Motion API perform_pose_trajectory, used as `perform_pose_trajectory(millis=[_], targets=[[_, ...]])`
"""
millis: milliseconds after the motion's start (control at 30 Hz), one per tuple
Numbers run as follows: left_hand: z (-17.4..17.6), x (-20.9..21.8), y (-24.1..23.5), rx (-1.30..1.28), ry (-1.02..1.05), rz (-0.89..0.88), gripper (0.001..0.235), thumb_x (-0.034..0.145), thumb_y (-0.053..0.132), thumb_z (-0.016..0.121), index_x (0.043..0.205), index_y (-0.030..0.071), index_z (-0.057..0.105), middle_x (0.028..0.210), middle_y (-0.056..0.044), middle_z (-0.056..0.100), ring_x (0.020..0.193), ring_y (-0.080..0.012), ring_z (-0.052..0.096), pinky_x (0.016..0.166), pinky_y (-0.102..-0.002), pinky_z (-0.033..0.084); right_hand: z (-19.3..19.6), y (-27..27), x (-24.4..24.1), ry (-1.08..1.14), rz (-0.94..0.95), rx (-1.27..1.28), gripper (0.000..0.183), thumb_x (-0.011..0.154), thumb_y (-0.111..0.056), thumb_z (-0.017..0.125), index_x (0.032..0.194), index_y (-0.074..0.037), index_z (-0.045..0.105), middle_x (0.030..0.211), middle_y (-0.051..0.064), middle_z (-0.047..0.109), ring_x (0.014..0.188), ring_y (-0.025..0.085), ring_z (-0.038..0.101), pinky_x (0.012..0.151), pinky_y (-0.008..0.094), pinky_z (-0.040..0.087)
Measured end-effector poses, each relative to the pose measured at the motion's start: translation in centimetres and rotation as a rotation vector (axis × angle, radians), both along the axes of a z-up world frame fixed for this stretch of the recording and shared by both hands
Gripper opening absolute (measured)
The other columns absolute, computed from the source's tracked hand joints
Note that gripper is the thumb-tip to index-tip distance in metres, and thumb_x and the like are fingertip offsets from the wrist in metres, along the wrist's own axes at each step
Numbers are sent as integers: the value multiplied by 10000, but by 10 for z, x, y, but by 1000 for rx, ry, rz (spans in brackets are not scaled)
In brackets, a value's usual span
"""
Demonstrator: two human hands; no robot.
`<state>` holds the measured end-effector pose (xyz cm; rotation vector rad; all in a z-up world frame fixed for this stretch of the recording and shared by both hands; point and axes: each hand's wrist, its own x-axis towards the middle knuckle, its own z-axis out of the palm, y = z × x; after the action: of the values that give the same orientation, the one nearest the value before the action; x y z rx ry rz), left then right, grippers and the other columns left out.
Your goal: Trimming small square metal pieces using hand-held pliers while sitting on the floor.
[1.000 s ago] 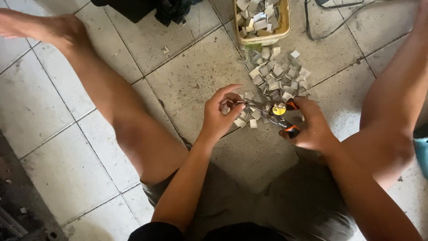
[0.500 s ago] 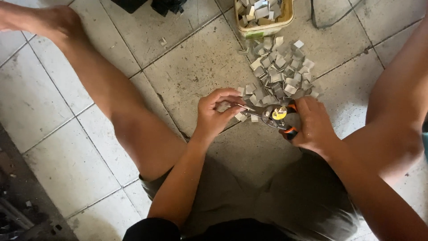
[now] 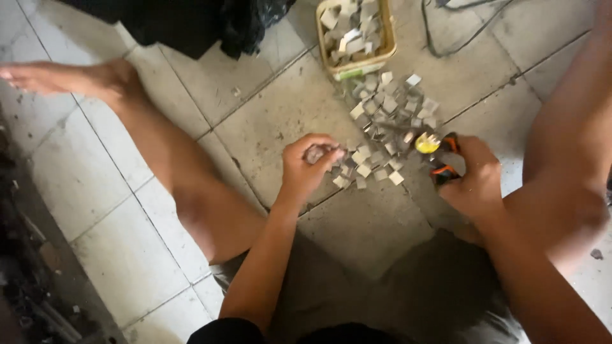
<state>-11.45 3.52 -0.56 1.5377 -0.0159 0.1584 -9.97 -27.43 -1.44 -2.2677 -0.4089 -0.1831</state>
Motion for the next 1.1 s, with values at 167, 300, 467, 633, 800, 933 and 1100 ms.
perform_pose_trajectory(millis=[167, 300, 467, 633, 800, 933, 1100], targets=[[0, 99, -24, 195, -412, 120, 127, 913, 59, 739, 1016, 105, 682, 924, -39, 728, 675, -103, 593, 557, -196, 499, 7, -3, 11, -136, -94, -123, 600, 726, -1, 840, 1278, 63, 613, 1170, 214, 594, 1025, 374, 575, 920, 454, 462], [7, 156, -15, 474, -323, 225, 282, 887, 245, 786, 1135, 193, 665, 1083, -10, 726, 955, -175, 686, 706, -277, 628, 4, -5, 14, -156, -79, -165, 662, 742, -66, 867, 1323, 125, 614, 1147, 275, 638, 933, 385, 646, 798, 435, 529], [-19, 121, -12, 633, -404, 344, 96, 966, 173, 646, 1011, 88, 647, 797, -7, 631, 699, -136, 556, 655, -291, 466, 4, -2, 9, 19, -68, -68, 394, 804, -18, 814, 1155, 105, 685, 888, 161, 714, 651, 237, 625, 605, 327, 485], [-48, 75, -2, 645, -223, 202, 287, 846, -83, 665, 1084, 71, 616, 928, -45, 673, 790, -190, 645, 751, -317, 535, 16, 7, 3, 151, -93, -8, 235, 824, -68, 846, 974, 45, 706, 698, 120, 664, 514, 206, 541, 525, 324, 435], [-66, 105, 10, 958, -87, 200, 380, 719, 64, 828, 1060, 157, 690, 972, -29, 642, 955, -283, 642, 813, -463, 572, 8, 11, 1, 184, -131, 110, 346, 712, -248, 955, 893, -75, 716, 605, 88, 651, 540, 273, 619, 560, 313, 456], [-89, 111, 9, 1144, -19, 85, 184, 757, 168, 826, 920, 180, 740, 963, 8, 670, 977, -260, 629, 776, -451, 576, 3, 6, 1, 174, -40, 128, 335, 667, -291, 903, 824, -72, 704, 600, 116, 649, 520, 300, 619, 509, 351, 443], [-70, 84, 7, 721, -79, 101, 222, 785, -31, 794, 846, 114, 638, 851, -68, 726, 816, -293, 728, 677, -370, 591, -8, 5, 6, 202, 39, 97, 406, 652, -350, 915, 763, -36, 683, 582, 163, 641, 499, 350, 616, 476, 371, 442]])
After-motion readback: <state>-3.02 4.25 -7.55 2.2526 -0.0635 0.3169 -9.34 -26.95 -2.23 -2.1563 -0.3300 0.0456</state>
